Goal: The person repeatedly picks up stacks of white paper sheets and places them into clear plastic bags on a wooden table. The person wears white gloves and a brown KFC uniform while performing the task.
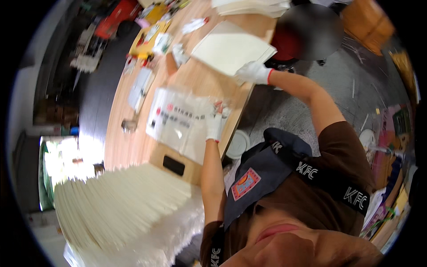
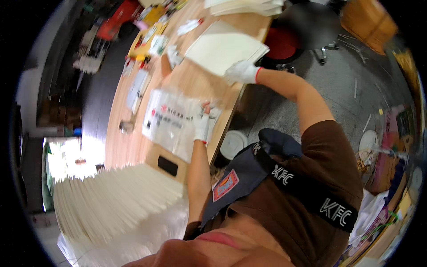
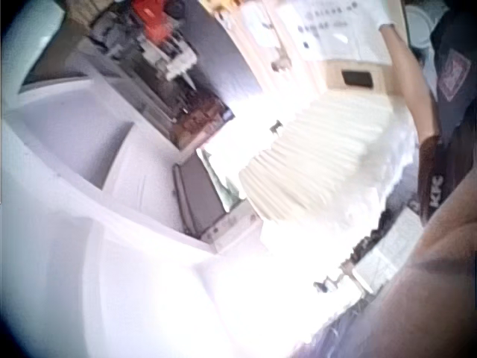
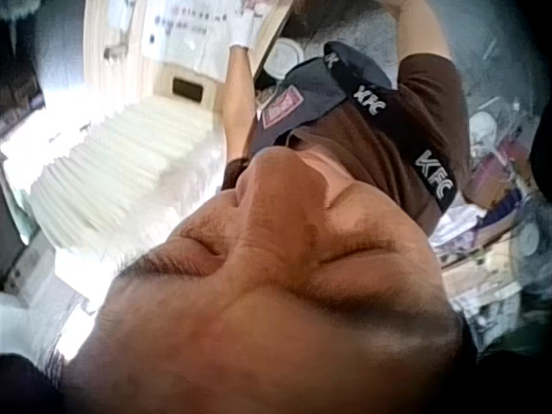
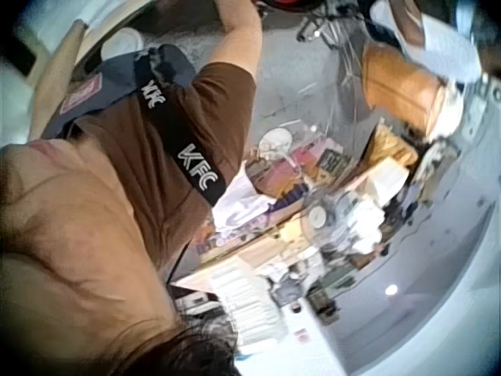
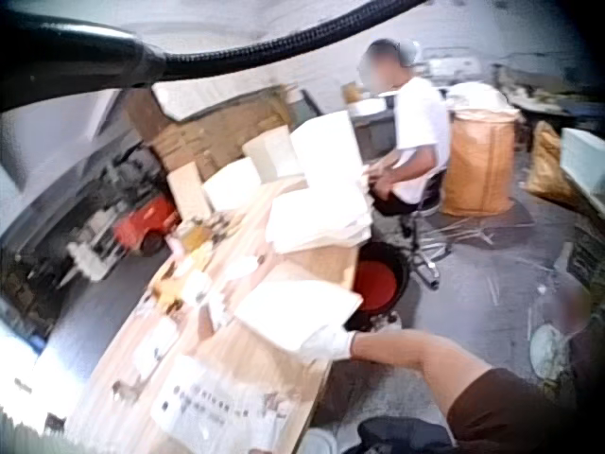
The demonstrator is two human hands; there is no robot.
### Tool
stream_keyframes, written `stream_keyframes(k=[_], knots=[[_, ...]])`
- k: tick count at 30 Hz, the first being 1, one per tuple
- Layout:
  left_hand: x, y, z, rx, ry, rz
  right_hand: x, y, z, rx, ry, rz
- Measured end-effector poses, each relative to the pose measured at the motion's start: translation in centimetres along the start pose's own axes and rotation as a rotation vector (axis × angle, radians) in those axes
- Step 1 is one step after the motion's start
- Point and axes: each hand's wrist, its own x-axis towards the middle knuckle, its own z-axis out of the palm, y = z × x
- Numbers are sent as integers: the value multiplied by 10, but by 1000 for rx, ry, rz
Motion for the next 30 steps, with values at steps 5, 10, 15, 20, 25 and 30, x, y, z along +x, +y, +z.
stream_keyframes(k=[5, 10, 15, 20, 25, 30], knots=[[46, -33, 14, -619, 48, -443, -41, -97, -71, 324, 101, -232], [-8, 4, 8, -453, -78, -291, -102, -102, -40, 673, 345, 199], [-4, 34, -32, -66, -253, -265, -116, -53, 34, 2032, 116, 465], [-28, 18, 57, 1005, 36, 146, -68, -104, -20, 1328, -66, 622], [-38, 53, 95, 903, -207, -68, -78, -123, -27, 1181, -48, 810], [-35, 45, -2, -194, -47, 118, -83, -90, -55, 966, -35, 593]])
